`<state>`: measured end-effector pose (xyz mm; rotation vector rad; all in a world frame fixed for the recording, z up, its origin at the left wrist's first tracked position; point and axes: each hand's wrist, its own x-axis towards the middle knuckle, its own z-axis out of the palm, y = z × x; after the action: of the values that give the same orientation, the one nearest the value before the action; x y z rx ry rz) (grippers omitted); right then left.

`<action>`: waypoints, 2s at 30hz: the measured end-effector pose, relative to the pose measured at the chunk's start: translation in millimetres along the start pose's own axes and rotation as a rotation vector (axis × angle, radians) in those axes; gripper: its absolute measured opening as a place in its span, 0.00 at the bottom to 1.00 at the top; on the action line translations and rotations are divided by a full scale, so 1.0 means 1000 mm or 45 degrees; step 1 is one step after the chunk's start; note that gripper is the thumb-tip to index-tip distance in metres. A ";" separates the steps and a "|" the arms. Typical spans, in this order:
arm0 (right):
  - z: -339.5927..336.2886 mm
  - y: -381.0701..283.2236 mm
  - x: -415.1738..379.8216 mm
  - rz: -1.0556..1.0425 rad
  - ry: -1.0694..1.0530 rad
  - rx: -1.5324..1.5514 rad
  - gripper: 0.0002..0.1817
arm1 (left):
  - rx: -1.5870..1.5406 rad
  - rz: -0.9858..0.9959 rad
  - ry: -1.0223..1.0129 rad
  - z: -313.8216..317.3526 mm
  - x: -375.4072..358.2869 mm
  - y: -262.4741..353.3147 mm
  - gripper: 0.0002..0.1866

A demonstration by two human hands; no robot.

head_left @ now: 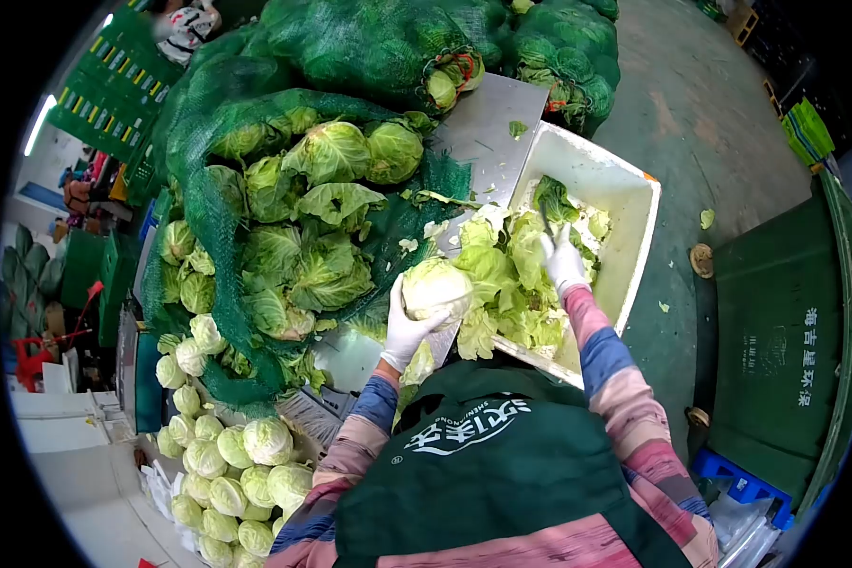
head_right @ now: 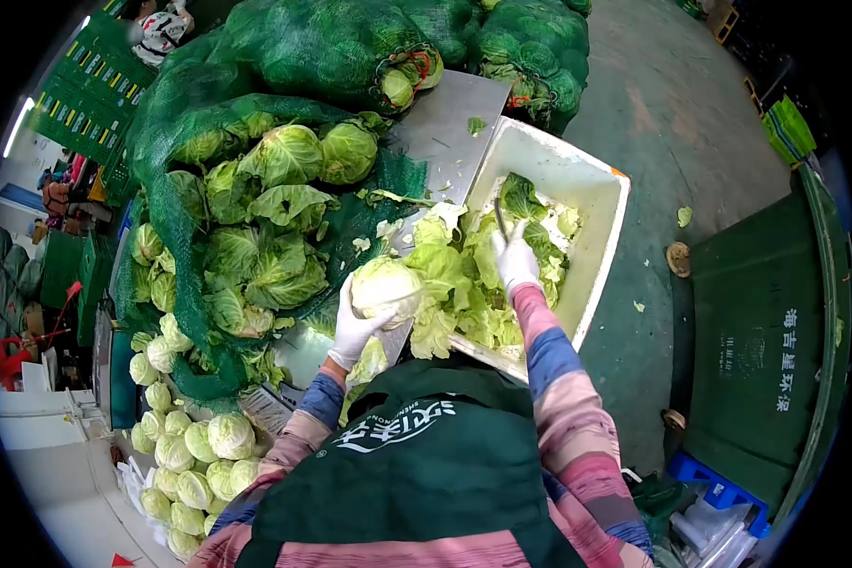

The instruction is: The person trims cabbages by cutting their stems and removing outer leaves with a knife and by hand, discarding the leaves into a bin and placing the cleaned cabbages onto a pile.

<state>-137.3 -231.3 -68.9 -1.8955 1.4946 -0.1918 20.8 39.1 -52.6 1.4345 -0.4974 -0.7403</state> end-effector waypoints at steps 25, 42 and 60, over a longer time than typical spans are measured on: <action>-0.008 -0.102 -0.079 -1.049 -0.546 -0.450 0.18 | 1.014 0.244 -0.444 0.021 0.001 0.031 0.60; -0.012 -0.096 -0.067 -0.953 -0.601 -0.306 0.15 | 0.939 0.346 -0.479 0.019 0.004 0.028 0.59; 0.068 -0.053 -0.074 0.060 -0.707 0.806 0.23 | -0.163 -0.369 -0.045 -0.023 0.012 0.000 0.36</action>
<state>-84.6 -130.9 -65.0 -1.2611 0.9477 -0.0881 45.2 46.7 -56.6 1.3895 -0.2654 -1.0122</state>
